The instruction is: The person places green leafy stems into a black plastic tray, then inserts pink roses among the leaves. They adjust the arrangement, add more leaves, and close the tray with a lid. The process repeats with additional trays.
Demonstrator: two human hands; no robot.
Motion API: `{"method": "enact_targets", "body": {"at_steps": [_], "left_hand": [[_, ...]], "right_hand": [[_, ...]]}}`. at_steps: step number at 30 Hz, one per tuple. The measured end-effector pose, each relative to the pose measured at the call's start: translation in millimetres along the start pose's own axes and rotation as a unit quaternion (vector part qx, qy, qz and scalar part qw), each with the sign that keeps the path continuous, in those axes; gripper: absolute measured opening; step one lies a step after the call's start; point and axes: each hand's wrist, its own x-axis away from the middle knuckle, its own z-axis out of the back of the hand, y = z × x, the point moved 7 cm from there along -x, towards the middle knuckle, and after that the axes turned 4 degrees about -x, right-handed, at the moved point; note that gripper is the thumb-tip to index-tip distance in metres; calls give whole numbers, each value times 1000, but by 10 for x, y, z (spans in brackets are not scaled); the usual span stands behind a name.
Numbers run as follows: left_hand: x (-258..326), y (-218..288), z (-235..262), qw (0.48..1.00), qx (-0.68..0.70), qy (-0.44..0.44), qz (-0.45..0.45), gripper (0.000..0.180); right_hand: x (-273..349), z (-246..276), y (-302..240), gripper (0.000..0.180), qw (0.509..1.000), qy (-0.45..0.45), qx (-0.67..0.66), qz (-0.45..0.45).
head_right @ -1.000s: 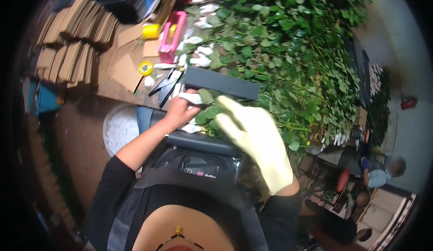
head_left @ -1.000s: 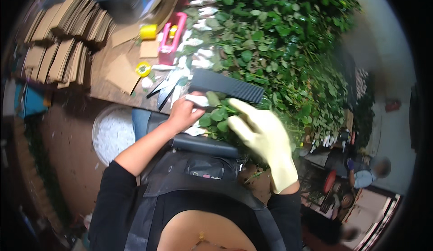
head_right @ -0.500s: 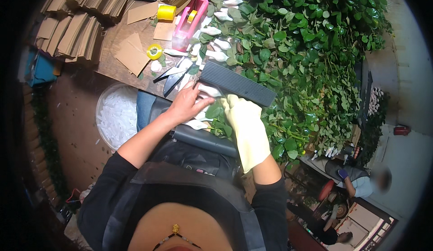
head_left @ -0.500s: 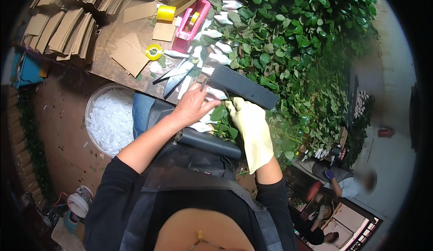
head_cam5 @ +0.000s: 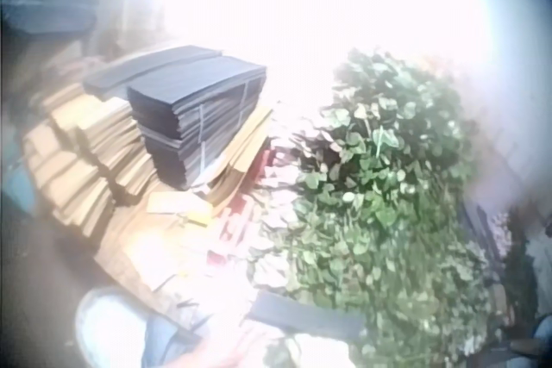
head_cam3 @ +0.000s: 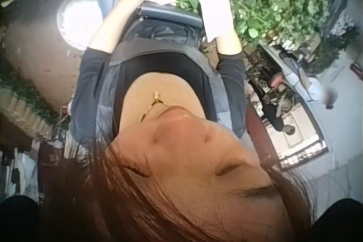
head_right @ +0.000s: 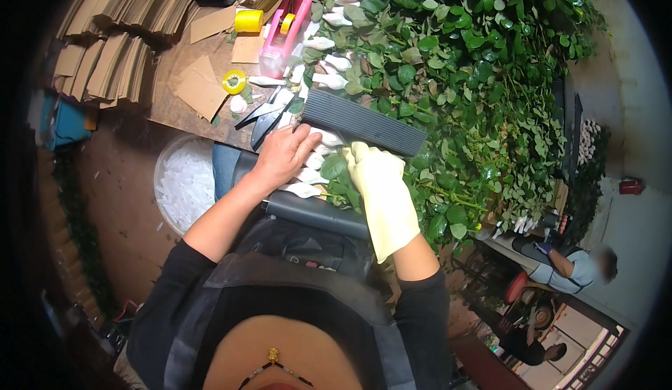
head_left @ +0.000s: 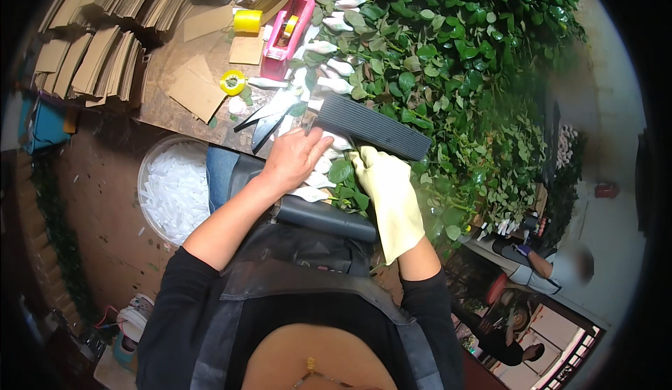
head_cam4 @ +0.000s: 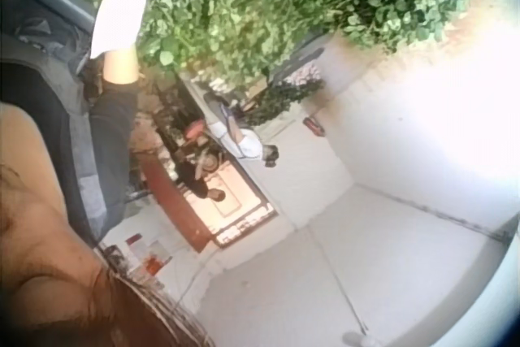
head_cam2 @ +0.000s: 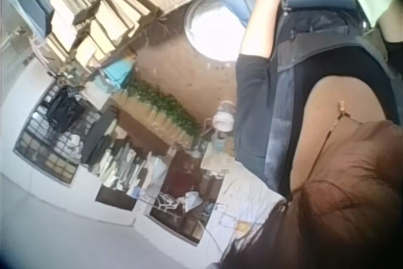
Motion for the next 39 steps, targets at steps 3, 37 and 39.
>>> {"method": "enact_targets", "body": {"at_steps": [3,37,39], "left_hand": [[115,-42,104,997,71,18,13,14],[395,-425,146,953,215,-59,204,32],[465,-465,161,938,266,-32,220,31]], "right_hand": [[-1,-12,-12,29,1000,-8,-1,1],[27,-175,-180,56,995,-95,1,39],[5,-188,-142,55,995,-86,-9,44]]}}
